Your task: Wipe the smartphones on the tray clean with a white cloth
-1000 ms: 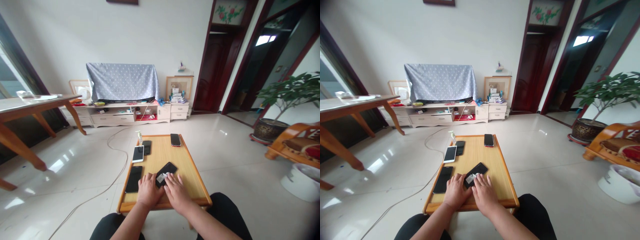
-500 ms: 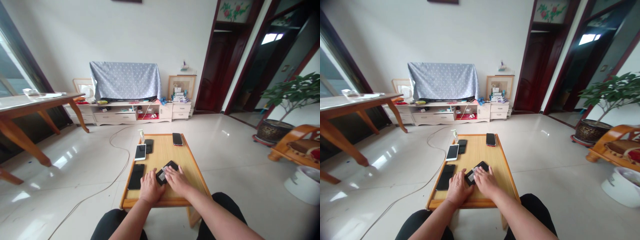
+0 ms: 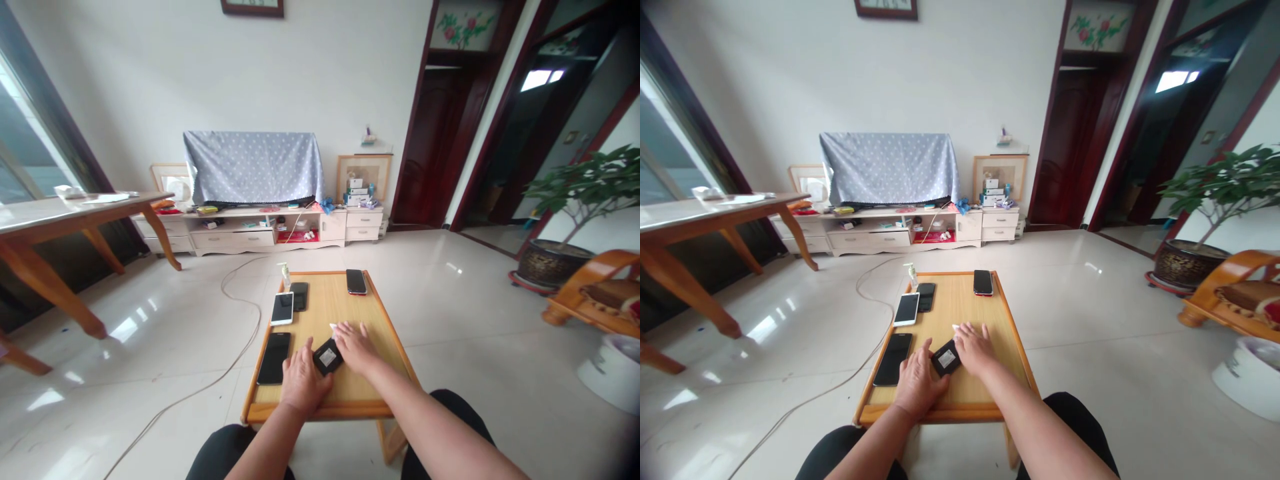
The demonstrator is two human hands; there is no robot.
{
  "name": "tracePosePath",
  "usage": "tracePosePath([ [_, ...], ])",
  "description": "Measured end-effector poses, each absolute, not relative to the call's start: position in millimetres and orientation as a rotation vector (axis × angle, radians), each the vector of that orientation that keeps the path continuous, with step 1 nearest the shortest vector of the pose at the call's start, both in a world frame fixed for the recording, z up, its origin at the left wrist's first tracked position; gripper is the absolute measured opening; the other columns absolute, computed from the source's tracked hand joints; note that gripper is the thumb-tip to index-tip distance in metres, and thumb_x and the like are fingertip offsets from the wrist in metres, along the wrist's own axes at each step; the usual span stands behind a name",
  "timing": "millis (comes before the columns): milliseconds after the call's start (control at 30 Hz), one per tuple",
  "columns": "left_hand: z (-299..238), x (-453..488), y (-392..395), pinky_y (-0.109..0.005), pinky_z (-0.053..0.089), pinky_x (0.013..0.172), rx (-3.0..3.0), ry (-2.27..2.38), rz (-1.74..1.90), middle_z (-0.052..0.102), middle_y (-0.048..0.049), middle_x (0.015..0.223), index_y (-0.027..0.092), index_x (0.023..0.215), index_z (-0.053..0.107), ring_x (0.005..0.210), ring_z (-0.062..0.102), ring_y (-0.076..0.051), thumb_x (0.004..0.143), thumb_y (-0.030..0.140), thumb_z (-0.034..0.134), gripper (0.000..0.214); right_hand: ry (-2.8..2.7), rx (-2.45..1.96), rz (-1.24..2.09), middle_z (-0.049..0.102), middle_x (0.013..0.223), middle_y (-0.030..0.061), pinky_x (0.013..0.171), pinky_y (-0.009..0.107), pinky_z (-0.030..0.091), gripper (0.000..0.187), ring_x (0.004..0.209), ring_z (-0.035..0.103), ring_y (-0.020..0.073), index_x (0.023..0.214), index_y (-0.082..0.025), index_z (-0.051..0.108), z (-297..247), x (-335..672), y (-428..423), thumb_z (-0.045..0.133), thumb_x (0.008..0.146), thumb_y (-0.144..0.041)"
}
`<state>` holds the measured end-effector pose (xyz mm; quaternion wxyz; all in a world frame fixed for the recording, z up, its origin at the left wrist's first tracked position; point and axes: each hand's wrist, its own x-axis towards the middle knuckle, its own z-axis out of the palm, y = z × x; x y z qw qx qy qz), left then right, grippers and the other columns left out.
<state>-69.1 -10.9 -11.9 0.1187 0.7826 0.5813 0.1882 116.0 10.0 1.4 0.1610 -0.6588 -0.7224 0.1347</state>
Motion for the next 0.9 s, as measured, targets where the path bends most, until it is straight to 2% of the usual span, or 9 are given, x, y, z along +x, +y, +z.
tracePosePath([
  [67, -11, -69, -11, -0.040, 0.030, 0.104, 2.299, 1.698, 0.551, 0.058, -0.0145, 0.132, 0.017, 0.146, 0.033, 0.126, 0.050, -0.028, 0.071, 0.041, 0.063, 0.084, -1.997, -1.950, 0.341, 0.036, 0.156, 0.0091, 0.118, 0.058, 0.005, 0.053, 0.147, 0.026, 0.0248, 0.151, -0.023, 0.036, -2, 118, 12, 0.018, 0.104, -0.039],
  [133, -11, -70, -11, -0.040, 0.031, 0.103, 2.306, 1.690, 0.565, 0.058, -0.0148, 0.132, 0.017, 0.144, 0.036, 0.125, 0.050, -0.028, 0.073, 0.042, 0.060, 0.079, -2.054, -1.889, 0.326, 0.035, 0.157, 0.0098, 0.119, 0.055, 0.005, 0.054, 0.147, 0.024, 0.0247, 0.152, -0.021, 0.034, -7, 110, 0, 0.020, 0.103, -0.039],
  [200, -11, -71, -10, -0.040, 0.031, 0.102, 2.310, 1.680, 0.571, 0.058, -0.0148, 0.132, 0.017, 0.142, 0.039, 0.124, 0.051, -0.028, 0.077, 0.043, 0.057, 0.072, -2.184, -1.731, 0.339, 0.036, 0.156, 0.0071, 0.121, 0.051, 0.006, 0.053, 0.147, 0.025, 0.0225, 0.152, -0.023, 0.035, -13, 100, -19, 0.021, 0.103, -0.039],
  [300, -9, -71, -9, -0.039, 0.031, 0.101, 2.316, 1.669, 0.557, 0.058, -0.0139, 0.131, 0.019, 0.139, 0.043, 0.122, 0.052, -0.027, 0.079, 0.044, 0.056, 0.066, -2.299, -1.543, 0.374, 0.038, 0.155, 0.0035, 0.121, 0.051, 0.005, 0.051, 0.146, 0.028, 0.0200, 0.151, -0.029, 0.037, -16, 99, -38, 0.020, 0.104, -0.037],
  [400, -5, -70, -10, -0.040, 0.033, 0.099, 2.342, 1.667, 0.520, 0.061, -0.0110, 0.125, 0.023, 0.131, 0.050, 0.118, 0.053, -0.028, 0.075, 0.046, 0.061, 0.062, -2.210, -1.687, 0.339, 0.041, 0.153, 0.0047, 0.120, 0.055, 0.003, 0.050, 0.144, 0.032, 0.0213, 0.149, -0.029, 0.040, -13, 115, -33, 0.021, 0.104, -0.037],
  [500, 0, -68, -12, -0.040, 0.033, 0.098, 2.374, 1.657, 0.482, 0.062, -0.0084, 0.119, 0.025, 0.123, 0.056, 0.114, 0.054, -0.028, 0.073, 0.043, 0.064, 0.054, -2.004, -1.955, 0.257, 0.040, 0.154, 0.0097, 0.119, 0.058, 0.002, 0.051, 0.145, 0.030, 0.0247, 0.149, -0.022, 0.041, -10, 128, -21, 0.024, 0.103, -0.036],
  [600, 4, -68, -14, -0.041, 0.033, 0.097, 2.382, 1.651, 0.452, 0.061, -0.0086, 0.120, 0.026, 0.123, 0.058, 0.114, 0.054, -0.028, 0.075, 0.044, 0.063, 0.052, -2.013, -1.948, 0.248, 0.039, 0.154, 0.0109, 0.119, 0.056, 0.000, 0.051, 0.146, 0.028, 0.0255, 0.148, -0.020, 0.043, -11, 120, -31, 0.025, 0.102, -0.036],
  [767, 9, -66, -15, -0.039, 0.034, 0.097, 2.378, 1.670, 0.390, 0.060, -0.0090, 0.122, 0.026, 0.125, 0.057, 0.116, 0.053, -0.028, 0.078, 0.046, 0.060, 0.051, -2.191, -1.661, 0.300, 0.043, 0.153, 0.0042, 0.119, 0.055, -0.006, 0.049, 0.147, 0.026, 0.0228, 0.148, -0.028, 0.041, -11, 106, -66, 0.023, 0.103, -0.036],
  [900, 8, -64, -16, -0.039, 0.034, 0.097, 2.408, 1.675, 0.397, 0.060, -0.0087, 0.122, 0.025, 0.126, 0.057, 0.115, 0.053, -0.028, 0.076, 0.044, 0.062, 0.053, -2.035, -1.885, 0.279, 0.045, 0.151, 0.0042, 0.116, 0.063, -0.005, 0.047, 0.147, 0.026, 0.0273, 0.144, -0.030, 0.047, -4, 130, -53, 0.026, 0.102, -0.036],
])
